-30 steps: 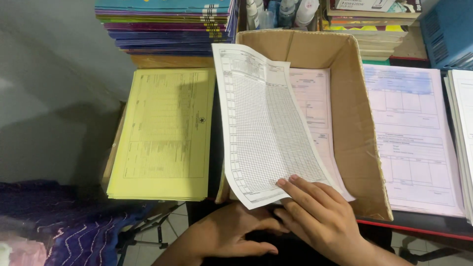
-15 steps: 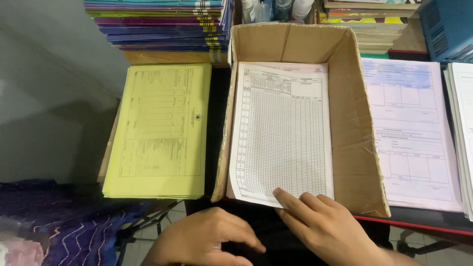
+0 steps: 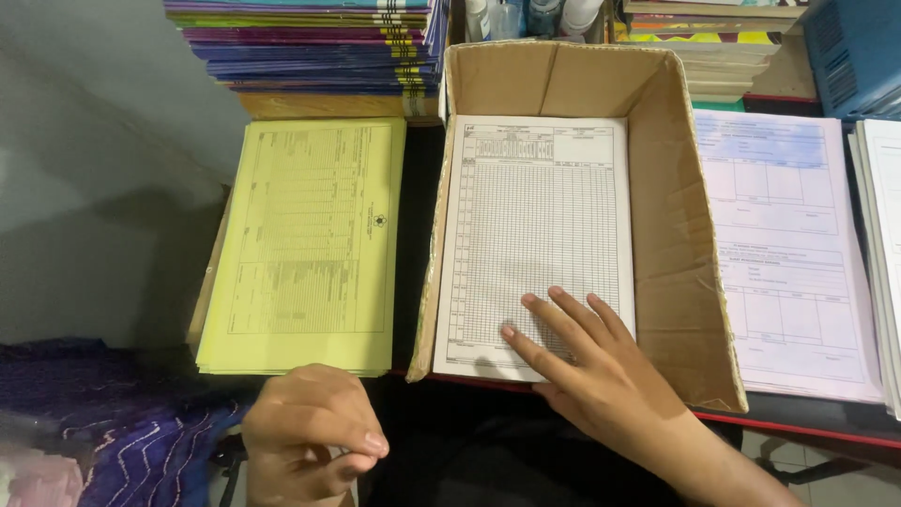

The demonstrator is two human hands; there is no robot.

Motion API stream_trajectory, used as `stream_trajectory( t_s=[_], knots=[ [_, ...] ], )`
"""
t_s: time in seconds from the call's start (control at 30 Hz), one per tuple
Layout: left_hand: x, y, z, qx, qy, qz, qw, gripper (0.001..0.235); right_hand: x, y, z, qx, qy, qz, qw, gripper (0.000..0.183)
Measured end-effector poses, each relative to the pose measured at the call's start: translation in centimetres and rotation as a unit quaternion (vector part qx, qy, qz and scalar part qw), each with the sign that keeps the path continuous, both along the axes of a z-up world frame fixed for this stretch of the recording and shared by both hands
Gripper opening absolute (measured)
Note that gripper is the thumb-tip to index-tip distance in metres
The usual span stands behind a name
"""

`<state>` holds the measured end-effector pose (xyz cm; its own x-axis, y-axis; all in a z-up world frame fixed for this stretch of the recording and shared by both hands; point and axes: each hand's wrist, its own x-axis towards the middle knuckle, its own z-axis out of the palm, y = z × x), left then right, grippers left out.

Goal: Sorting and collating printed forms into a cardboard box

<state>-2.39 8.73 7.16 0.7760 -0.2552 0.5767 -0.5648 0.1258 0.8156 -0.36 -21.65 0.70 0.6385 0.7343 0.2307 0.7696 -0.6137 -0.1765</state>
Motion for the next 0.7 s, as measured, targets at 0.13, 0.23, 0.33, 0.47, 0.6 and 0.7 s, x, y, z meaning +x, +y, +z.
stream_trajectory(
  t_s=[0.13,0.23,0.33,0.47,0.6,0.7],
  knots=[
    [0.1,0.4,-1.6,-0.013,-0.020,0.051,0.998,0.014,0.5,0.0,-0.1,0.026,0.019,-0.024,0.999,0.059],
    [0.6,0.8,-4.0,0.025,-0.072,0.088,0.993,0.020,-0.2,0.2,0.1,0.003,-0.016,-0.033,0.999,0.062],
    [0.7,-0.9,-6.1,0.022,-0.069,0.154,0.985,0.049,-1.2,-0.1,2.2,0.146,0.017,0.042,0.988,0.052],
    [0.2,-3.3,-6.1,0.015,-0.003,0.153,0.988,0.078,-5.2,-2.6,-1.7,0.343,-0.109,-0.070,0.930,0.014],
    [0.6,-5.0,-6.0,0.032,0.045,0.166,0.985,0.092,-3.2,-7.2,-5.0,0.473,-0.382,-0.153,0.779,0.024],
    [1.1,-5.8,-6.1,0.016,0.075,0.160,0.984,0.093,-4.2,-7.0,-3.6,0.552,-0.155,-0.244,0.782,0.054]
  ],
)
